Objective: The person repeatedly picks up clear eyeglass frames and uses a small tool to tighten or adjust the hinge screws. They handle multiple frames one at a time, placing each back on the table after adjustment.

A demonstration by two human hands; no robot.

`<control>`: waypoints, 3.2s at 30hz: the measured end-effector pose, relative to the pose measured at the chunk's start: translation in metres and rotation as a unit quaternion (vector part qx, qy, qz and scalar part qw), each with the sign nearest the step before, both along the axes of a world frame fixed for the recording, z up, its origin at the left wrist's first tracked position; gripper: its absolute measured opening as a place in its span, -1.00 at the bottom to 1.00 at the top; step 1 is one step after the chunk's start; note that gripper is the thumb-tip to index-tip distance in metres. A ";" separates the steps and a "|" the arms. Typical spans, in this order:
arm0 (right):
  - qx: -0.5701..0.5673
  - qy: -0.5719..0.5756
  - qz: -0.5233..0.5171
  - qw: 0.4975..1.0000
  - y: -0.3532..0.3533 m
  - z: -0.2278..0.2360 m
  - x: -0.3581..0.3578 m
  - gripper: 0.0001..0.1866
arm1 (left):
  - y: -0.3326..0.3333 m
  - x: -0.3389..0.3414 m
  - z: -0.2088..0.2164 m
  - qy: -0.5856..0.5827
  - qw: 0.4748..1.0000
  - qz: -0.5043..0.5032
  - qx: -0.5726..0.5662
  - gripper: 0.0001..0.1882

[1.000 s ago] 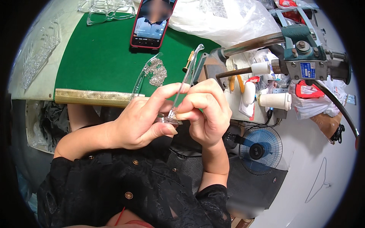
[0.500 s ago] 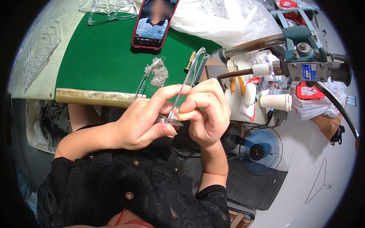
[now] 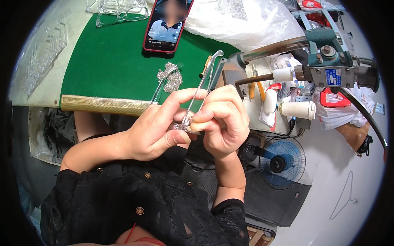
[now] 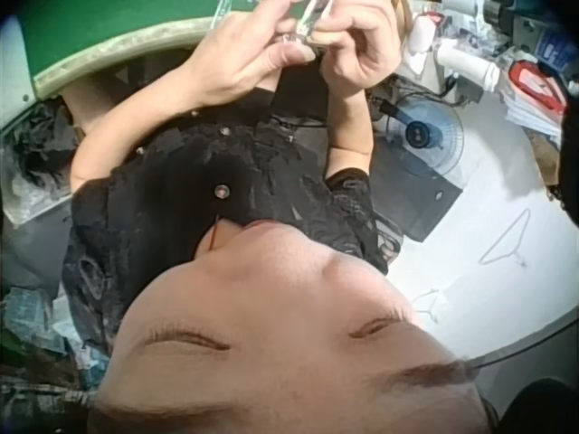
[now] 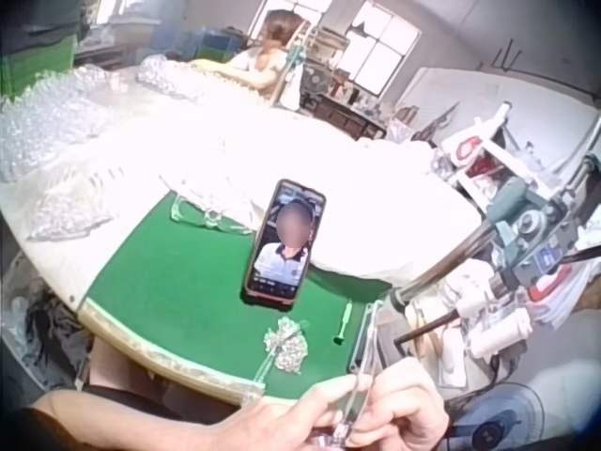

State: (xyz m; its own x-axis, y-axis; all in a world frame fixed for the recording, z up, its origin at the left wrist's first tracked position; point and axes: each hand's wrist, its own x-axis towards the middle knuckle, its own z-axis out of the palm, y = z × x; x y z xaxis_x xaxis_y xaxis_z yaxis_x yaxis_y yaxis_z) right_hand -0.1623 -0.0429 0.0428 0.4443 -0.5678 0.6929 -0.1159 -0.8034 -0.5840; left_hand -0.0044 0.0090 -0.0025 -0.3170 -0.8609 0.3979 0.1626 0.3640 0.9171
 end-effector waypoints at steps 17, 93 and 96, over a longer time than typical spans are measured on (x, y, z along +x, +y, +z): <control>0.259 -0.110 -0.014 0.959 0.009 -0.013 -0.025 -0.64 | -0.033 -0.017 0.011 -0.007 1.000 0.012 -0.010 -0.27; 0.017 0.054 -0.285 0.957 -0.015 -0.090 -0.037 -0.78 | 0.145 0.288 -0.020 0.087 0.887 0.446 0.080 -0.70; 0.011 0.066 -0.289 0.955 -0.014 -0.090 -0.035 -0.80 | 0.139 0.288 -0.027 0.119 0.861 0.487 0.086 -0.71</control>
